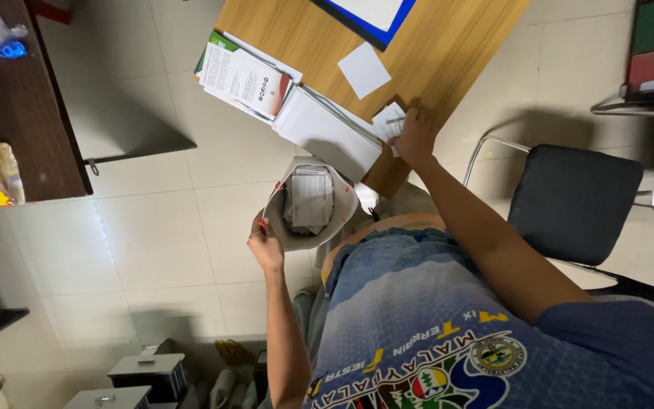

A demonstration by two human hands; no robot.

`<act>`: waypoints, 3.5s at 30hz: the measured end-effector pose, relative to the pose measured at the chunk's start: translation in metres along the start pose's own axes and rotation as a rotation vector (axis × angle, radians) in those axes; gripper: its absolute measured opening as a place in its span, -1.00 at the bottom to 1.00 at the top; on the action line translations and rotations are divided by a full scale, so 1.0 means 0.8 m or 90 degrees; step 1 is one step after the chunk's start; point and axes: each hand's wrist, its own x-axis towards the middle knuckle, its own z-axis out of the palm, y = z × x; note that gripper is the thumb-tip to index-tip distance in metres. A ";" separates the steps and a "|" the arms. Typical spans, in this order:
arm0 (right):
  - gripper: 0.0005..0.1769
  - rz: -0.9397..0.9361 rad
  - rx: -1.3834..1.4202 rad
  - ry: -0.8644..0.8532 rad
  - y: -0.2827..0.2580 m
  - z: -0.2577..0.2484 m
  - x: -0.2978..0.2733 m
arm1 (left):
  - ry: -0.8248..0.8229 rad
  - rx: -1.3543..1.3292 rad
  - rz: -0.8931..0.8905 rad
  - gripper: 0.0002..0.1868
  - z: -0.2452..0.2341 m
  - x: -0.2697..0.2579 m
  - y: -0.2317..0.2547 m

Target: The person organizes a stack of papers and receipts on a wooden desk. They place documents into a blue folder, secure them with a binder clip, and then transfer loose papers into a white tote bag. The person also sorts through a stack of greeting cards and other documents.

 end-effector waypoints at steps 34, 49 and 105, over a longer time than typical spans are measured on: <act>-0.41 -0.236 -0.172 -0.322 -0.086 -0.064 0.183 | 0.038 0.006 -0.034 -0.72 -0.054 -0.004 -0.029; 0.06 -0.436 -0.335 -0.099 -0.114 -0.045 0.205 | 0.143 -0.002 -0.059 -0.68 -0.254 0.025 0.084; -0.24 -0.047 -0.129 -0.359 0.031 -0.166 0.054 | -0.490 -0.005 0.600 -0.77 0.315 0.090 0.471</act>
